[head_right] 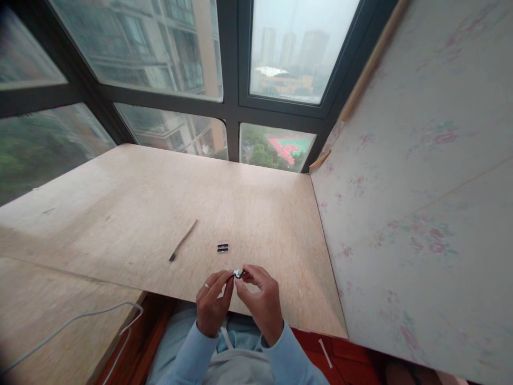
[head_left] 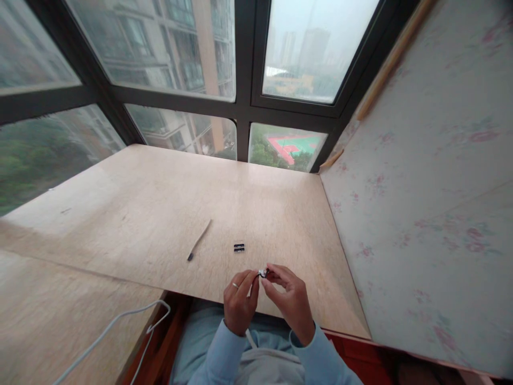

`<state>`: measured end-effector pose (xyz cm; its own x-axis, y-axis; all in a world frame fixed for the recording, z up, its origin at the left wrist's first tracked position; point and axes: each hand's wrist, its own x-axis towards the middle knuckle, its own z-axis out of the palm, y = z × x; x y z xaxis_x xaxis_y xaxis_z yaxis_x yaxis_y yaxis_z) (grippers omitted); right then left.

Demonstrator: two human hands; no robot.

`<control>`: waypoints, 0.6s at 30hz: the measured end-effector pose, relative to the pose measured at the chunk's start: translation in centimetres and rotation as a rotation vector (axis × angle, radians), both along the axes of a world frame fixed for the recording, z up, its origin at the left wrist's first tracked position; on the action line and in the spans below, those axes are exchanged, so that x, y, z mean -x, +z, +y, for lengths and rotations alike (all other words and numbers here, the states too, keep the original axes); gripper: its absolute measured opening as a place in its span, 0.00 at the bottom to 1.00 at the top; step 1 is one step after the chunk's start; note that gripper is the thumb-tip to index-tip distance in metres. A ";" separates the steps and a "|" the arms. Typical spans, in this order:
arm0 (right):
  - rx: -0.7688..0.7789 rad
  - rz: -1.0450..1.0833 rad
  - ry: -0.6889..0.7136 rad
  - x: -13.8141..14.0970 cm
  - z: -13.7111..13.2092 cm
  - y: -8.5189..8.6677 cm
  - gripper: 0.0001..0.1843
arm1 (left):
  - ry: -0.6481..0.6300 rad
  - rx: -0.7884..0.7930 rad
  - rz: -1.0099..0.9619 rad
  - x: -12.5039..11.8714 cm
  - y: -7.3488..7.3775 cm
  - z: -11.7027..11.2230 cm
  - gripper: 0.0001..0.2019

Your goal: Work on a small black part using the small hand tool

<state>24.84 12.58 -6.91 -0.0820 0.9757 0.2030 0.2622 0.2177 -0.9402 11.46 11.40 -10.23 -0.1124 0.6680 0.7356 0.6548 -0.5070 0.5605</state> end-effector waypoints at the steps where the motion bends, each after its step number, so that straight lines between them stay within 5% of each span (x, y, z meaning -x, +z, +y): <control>1: 0.038 0.050 0.016 -0.1 0.1 -0.2 0.16 | 0.001 0.003 -0.006 -0.1 0.0 0.1 0.15; 9: 0.131 0.258 0.044 -1.4 0.3 -1.4 0.18 | -0.018 -0.004 0.027 -1.3 -0.3 0.2 0.15; 18: -0.028 0.284 0.079 -2.4 0.4 -1.3 0.19 | -0.044 -0.017 0.016 -1.9 -0.3 0.0 0.17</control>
<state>27.24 13.02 -8.23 -0.0938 0.9623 0.2552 -0.0295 0.2535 -0.9669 13.34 11.40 -10.48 -0.0710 0.6594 0.7484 0.6408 -0.5449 0.5409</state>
